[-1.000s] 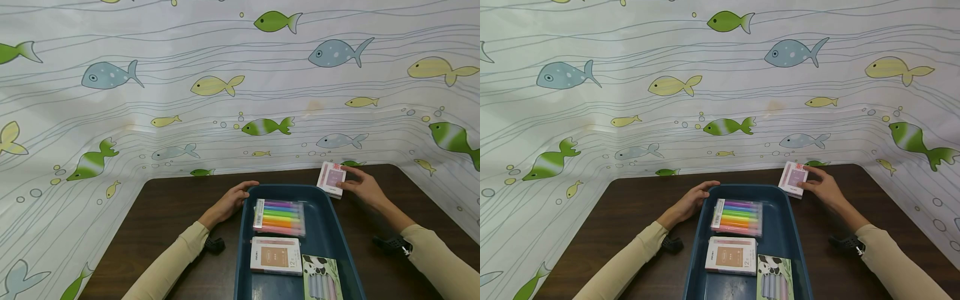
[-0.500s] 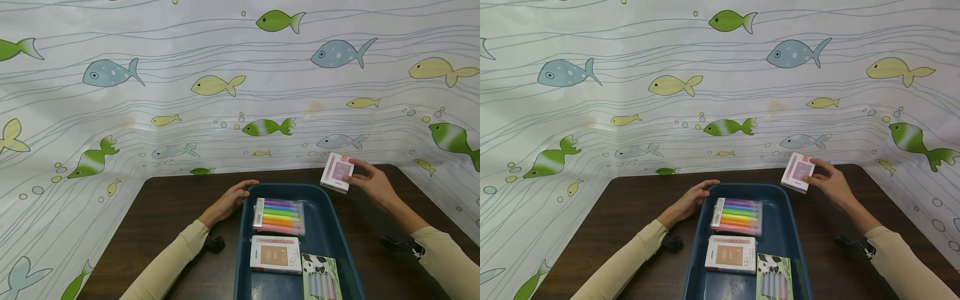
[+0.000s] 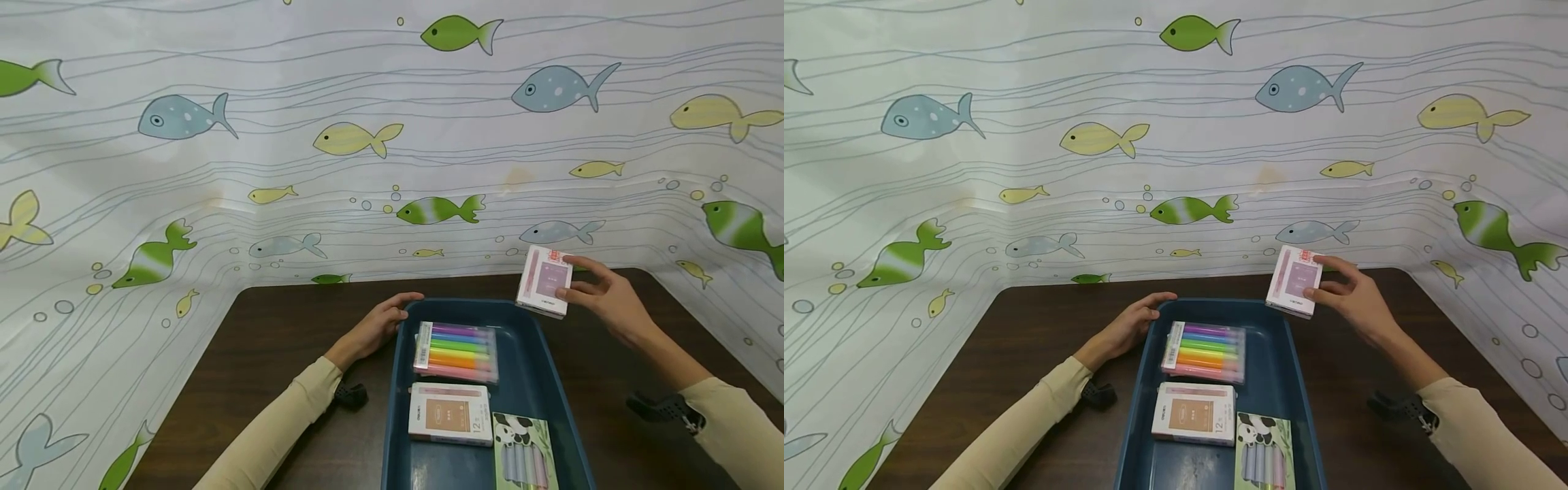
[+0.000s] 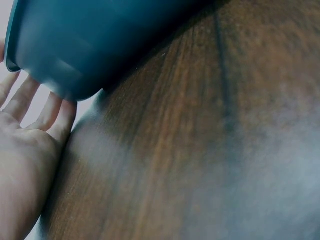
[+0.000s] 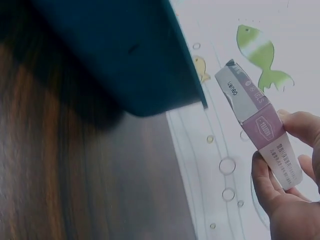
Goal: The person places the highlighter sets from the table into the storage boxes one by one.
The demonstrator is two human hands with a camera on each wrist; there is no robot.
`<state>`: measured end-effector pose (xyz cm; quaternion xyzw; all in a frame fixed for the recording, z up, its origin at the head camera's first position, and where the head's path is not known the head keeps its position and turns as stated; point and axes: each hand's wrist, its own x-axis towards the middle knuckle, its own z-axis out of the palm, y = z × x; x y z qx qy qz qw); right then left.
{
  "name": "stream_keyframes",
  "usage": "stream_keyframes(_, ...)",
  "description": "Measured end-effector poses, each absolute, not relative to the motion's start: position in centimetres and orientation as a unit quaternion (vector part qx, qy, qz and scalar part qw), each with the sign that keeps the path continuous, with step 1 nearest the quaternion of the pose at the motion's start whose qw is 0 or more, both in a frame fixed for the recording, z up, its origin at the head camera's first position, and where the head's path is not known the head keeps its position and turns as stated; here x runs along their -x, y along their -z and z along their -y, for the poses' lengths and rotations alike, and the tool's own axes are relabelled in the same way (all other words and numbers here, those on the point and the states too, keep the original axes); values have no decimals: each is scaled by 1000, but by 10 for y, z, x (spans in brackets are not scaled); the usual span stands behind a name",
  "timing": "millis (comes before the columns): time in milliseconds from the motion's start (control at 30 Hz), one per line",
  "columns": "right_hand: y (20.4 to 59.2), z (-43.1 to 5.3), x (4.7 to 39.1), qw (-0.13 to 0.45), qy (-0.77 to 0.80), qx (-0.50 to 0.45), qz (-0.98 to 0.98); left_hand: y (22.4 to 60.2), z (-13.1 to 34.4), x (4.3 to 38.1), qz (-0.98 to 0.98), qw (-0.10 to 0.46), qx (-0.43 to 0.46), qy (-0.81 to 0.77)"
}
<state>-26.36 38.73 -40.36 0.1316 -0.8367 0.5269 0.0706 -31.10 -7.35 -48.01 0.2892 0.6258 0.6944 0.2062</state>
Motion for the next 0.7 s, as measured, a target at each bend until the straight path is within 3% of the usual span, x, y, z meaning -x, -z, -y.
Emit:
stream_keyframes(333,387,-363,248,46,-563,-194,802,478,72,311,-623,208,-284,-699)
stream_keyframes(700,387,-346,238,-40,-542,-269,795,481,73,312,-618,209,-290,-701)
